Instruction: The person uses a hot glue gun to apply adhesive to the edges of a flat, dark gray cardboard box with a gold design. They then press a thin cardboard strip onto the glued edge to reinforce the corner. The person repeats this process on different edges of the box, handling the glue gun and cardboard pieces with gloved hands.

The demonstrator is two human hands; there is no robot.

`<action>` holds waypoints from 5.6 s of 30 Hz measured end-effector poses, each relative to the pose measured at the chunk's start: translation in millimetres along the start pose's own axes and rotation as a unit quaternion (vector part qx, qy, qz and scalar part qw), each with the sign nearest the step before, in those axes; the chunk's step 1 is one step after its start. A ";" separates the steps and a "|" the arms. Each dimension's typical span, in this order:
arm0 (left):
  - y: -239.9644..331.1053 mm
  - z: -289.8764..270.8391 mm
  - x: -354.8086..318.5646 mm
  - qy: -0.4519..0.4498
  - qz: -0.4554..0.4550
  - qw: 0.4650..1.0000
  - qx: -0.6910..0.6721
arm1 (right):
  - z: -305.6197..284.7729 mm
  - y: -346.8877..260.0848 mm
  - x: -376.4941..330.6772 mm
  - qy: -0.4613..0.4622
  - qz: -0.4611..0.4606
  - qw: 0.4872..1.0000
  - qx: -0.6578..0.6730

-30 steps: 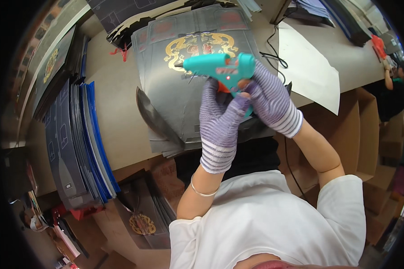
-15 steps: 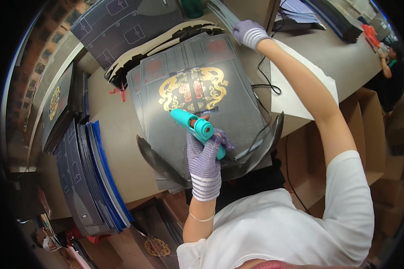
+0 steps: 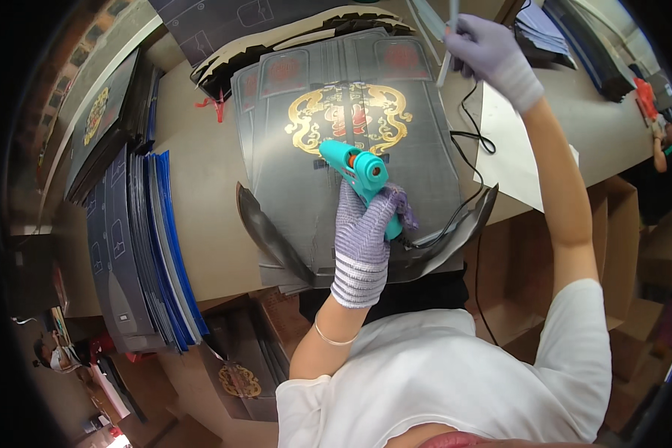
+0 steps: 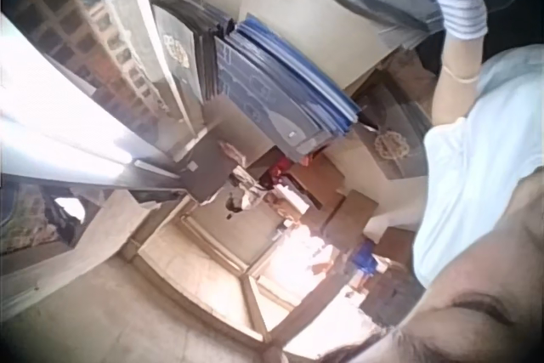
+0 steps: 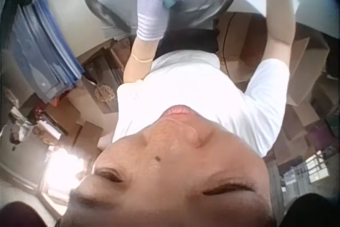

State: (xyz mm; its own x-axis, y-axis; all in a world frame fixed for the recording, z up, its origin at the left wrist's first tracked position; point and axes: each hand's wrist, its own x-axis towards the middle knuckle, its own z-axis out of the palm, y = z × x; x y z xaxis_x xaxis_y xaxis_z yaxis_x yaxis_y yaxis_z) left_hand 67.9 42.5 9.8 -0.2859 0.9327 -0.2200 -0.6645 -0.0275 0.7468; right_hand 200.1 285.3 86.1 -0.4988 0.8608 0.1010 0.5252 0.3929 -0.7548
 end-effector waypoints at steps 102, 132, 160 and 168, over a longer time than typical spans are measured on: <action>39.9 -108.4 -21.6 0.208 0.328 0.690 0.610 | 110.3 -62.0 -127.7 -0.196 0.066 0.974 -0.089; 43.4 -107.3 -22.6 0.174 0.303 0.699 0.624 | 106.0 -40.1 -128.4 -0.108 -0.099 0.984 -0.097; 3.8 -9.6 -33.0 -0.045 0.048 0.998 -0.016 | 95.0 -53.2 -165.1 -0.043 -0.119 0.991 0.048; 2.5 -5.9 -36.1 -0.015 0.182 0.978 0.104 | 22.5 -55.2 -214.2 -0.145 0.103 0.934 0.311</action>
State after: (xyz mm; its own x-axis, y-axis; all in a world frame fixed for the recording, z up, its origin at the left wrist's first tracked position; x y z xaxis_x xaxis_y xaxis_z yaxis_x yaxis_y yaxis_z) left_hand 72.4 6.6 15.9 -0.4550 0.8849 0.0993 -0.3665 -0.2877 0.8848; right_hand 262.4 71.9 91.5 -0.6447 0.7378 -0.2003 0.1746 -0.1129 -0.9781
